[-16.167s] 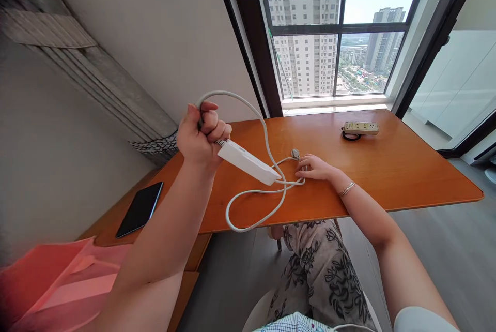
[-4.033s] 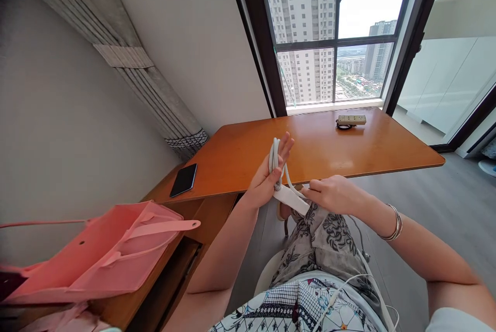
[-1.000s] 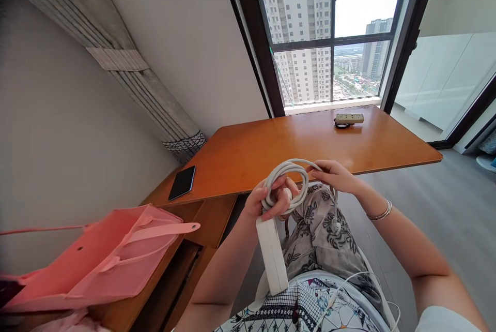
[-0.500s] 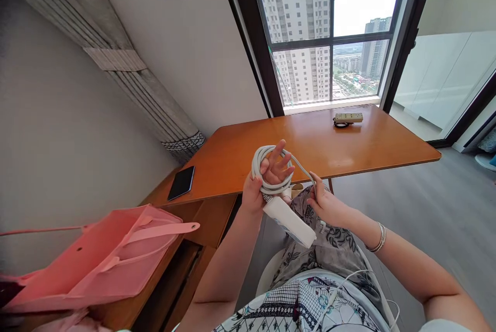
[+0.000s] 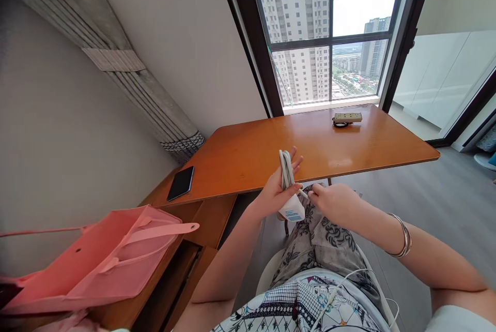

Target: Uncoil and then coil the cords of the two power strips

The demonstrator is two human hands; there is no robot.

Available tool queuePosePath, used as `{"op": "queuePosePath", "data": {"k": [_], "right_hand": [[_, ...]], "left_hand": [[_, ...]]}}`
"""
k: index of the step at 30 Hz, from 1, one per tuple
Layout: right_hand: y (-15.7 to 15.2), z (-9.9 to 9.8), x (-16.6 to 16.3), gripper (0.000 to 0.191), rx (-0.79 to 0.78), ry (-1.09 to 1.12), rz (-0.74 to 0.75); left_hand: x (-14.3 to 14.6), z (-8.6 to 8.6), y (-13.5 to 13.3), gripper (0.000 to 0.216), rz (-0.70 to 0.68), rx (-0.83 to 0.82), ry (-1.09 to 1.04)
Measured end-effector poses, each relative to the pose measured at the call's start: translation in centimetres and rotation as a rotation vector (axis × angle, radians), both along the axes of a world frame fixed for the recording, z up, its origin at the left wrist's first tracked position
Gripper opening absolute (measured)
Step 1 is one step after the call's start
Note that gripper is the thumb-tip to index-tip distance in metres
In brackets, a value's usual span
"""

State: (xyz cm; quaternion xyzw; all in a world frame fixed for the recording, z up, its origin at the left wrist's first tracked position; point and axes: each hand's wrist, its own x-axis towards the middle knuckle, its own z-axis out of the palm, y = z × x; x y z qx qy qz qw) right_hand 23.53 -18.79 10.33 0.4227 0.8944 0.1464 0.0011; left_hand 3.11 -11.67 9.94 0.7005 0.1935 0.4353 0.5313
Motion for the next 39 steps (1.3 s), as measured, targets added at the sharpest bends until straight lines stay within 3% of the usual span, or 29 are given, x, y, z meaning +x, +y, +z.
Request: {"op": "queuePosePath", "data": {"k": [2,6,9,12,14,17,20,24,28,31,36,39], "right_hand": [[-0.6,1.5,-0.6,0.024,0.103,-0.022,0.098],[-0.8,4.5,-1.4,0.03,0.241,0.1,0.231],[0.2,6.5,-1.5,0.032,0.202,0.301,0.29],[1.9,7.5,-1.0,0.025,0.127,0.512,0.342],[3.0,7.3,-0.5,0.04,0.116,0.632,0.31],[4.4,5.3,0.1,0.058,0.177,0.903,0.157],[5.0,1.1,0.1,0.053,0.24,1.183,0.033],[4.0,-6.0,-1.1,0.058,0.211,1.176,0.047],[2.4,-11.2,-3.3,0.092,0.198,1.139,0.068],[1.5,-12.5,-4.8,0.105,0.155,1.262,0.13],[0.7,-11.3,-5.3,0.06,0.082,1.316,0.215],[0.7,-10.2,-4.1,0.051,0.12,1.208,0.229]], "left_hand": [[0.2,-0.1,-0.1,0.066,-0.059,-0.028,0.077],[0.4,-0.6,0.0,0.061,-0.129,-0.017,0.098],[0.3,-1.3,-0.1,0.071,-0.34,-0.136,0.096],[0.1,-1.6,-0.4,0.062,-0.478,-0.249,0.176],[0.1,-1.6,-0.6,0.054,-0.54,-0.316,0.18],[0.3,-1.6,-0.7,0.048,-0.577,-0.395,-0.055],[0.5,-1.2,-0.4,0.048,-0.461,-0.454,-0.35],[0.4,-0.7,0.1,0.039,-0.177,-0.538,-0.509],[0.8,-0.8,0.2,0.034,0.038,-0.567,-0.595],[1.7,-1.0,0.3,0.036,0.116,-0.565,-0.623],[2.6,-1.5,0.8,0.036,0.21,-0.6,-0.645],[2.4,-2.1,1.1,0.032,0.268,-0.607,-0.578]]}}
